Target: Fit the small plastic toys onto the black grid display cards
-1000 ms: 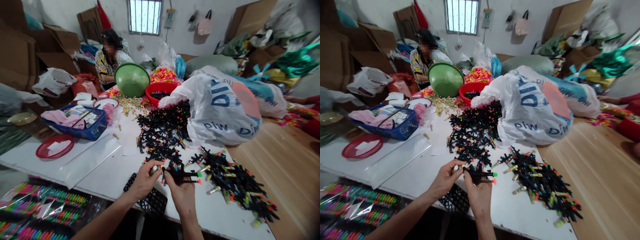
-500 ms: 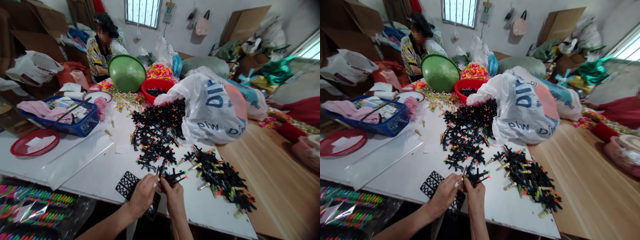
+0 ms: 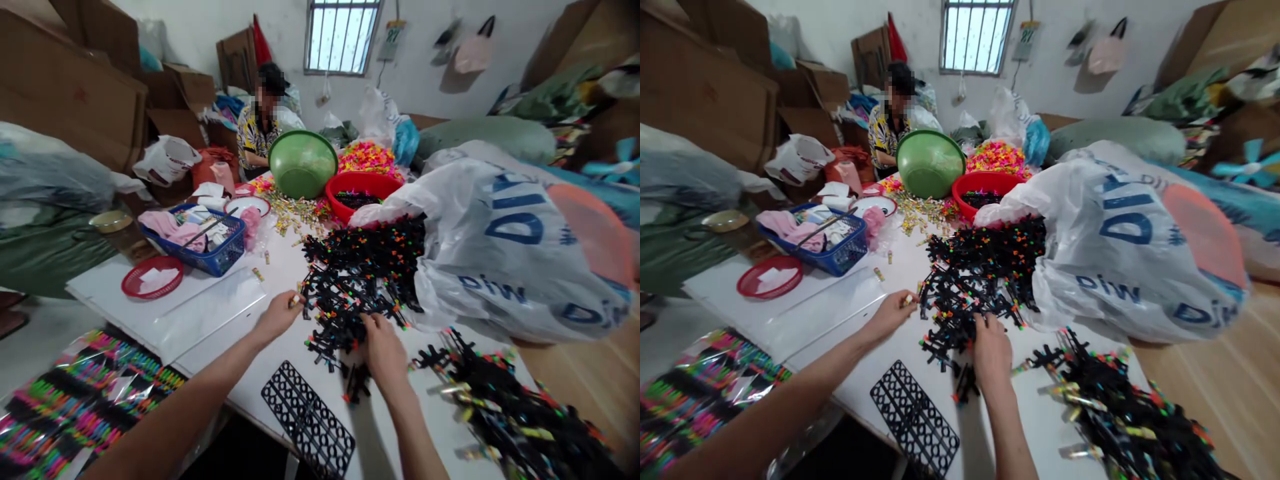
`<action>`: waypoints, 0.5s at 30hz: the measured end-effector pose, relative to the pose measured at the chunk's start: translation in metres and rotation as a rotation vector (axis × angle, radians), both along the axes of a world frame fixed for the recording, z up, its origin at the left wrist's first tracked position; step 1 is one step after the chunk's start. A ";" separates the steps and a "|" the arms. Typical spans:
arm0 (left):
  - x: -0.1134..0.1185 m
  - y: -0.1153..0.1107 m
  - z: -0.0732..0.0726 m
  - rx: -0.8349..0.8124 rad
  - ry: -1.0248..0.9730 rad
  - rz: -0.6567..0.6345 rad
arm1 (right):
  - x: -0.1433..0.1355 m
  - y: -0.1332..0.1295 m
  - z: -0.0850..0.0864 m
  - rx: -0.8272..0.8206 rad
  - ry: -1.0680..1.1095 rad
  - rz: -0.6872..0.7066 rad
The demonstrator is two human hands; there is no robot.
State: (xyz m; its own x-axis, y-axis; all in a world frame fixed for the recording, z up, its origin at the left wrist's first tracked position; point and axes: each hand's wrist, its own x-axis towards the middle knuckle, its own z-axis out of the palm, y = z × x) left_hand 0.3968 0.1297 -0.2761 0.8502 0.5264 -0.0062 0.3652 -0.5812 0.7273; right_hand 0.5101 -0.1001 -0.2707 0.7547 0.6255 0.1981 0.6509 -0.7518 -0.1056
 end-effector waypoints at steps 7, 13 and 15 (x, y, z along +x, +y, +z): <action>0.054 0.037 0.001 0.243 0.167 -0.198 | 0.006 0.010 -0.024 0.041 -0.026 0.149; 0.035 0.021 -0.004 0.348 0.229 -0.259 | 0.002 -0.075 -0.028 0.446 -0.178 0.240; 0.029 0.025 -0.002 0.369 0.263 -0.213 | -0.009 -0.101 -0.044 0.468 -0.144 0.248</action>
State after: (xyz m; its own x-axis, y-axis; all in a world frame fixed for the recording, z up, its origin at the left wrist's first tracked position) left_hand 0.4257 0.1550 -0.2783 0.9335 0.3492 -0.0809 0.3542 -0.8638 0.3582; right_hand 0.5012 -0.2009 -0.3144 0.5402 0.6018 0.5883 0.8353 -0.4681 -0.2883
